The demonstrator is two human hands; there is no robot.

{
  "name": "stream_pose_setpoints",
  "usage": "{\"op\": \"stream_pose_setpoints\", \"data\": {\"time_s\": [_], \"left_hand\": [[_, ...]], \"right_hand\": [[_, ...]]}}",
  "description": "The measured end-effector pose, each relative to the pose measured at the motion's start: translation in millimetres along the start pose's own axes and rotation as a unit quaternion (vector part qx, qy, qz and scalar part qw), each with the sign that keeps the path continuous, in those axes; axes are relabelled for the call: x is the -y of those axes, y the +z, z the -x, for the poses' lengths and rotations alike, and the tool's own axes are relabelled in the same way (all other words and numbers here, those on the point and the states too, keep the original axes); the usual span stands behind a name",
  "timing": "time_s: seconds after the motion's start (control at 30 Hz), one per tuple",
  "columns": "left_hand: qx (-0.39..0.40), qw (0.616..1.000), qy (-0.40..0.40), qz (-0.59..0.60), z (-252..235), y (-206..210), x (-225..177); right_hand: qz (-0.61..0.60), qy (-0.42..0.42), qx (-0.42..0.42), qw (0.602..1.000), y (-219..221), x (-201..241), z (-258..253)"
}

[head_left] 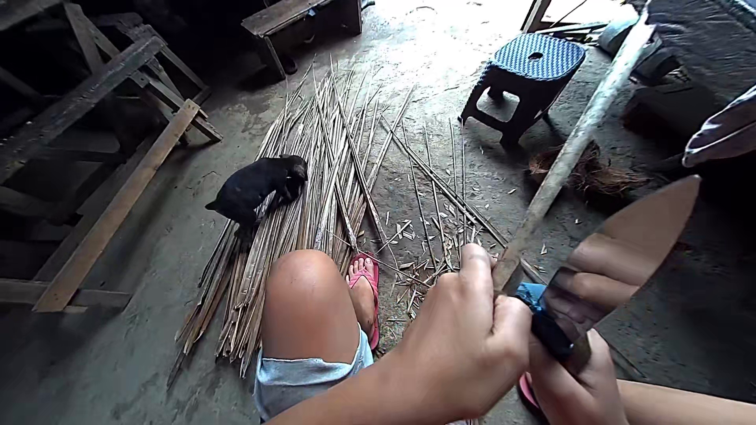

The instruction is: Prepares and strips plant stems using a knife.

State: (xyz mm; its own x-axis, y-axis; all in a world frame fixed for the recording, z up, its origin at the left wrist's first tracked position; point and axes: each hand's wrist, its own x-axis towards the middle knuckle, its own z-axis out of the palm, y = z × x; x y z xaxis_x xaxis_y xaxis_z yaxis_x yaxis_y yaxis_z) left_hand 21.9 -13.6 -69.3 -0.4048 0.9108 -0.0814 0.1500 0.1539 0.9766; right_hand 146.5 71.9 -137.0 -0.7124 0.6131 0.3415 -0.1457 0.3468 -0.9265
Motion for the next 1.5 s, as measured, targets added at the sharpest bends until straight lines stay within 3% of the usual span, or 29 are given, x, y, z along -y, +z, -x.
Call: {"op": "stream_pose_setpoints", "data": {"time_s": [0.17, 0.3, 0.83, 1.0, 1.17, 1.3, 1.37, 1.5], "left_hand": [[0.067, 0.989, -0.087, 0.096, -11, -11, -4], [0.031, 0.983, -0.133, 0.119, -18, -8, -6], [0.045, 0.979, -0.073, 0.184, -26, 2, -11], [0.080, 0.961, -0.089, 0.251, -25, -1, -12], [0.096, 0.932, -0.166, 0.309, -26, -9, -18], [0.053, 0.916, -0.193, 0.348, -22, -20, -20], [-0.004, 0.915, -0.163, 0.370, -16, -28, -20], [-0.090, 0.939, 0.028, 0.330, 13, -52, -27]], "right_hand": [[0.025, 0.042, -0.010, 0.999, -2, -4, -2], [0.080, 0.034, -0.018, 0.996, 3, -13, -4], [0.081, -0.058, -0.095, 0.990, 3, -25, -21], [0.131, -0.019, -0.116, 0.984, 2, -36, -25], [0.246, -0.005, -0.142, 0.959, -1, -46, -25], [0.321, 0.130, -0.149, 0.926, -13, -28, -28], [0.322, 0.153, -0.164, 0.920, -28, -26, -31], [0.312, 0.127, -0.170, 0.926, -44, -28, -25]]}}
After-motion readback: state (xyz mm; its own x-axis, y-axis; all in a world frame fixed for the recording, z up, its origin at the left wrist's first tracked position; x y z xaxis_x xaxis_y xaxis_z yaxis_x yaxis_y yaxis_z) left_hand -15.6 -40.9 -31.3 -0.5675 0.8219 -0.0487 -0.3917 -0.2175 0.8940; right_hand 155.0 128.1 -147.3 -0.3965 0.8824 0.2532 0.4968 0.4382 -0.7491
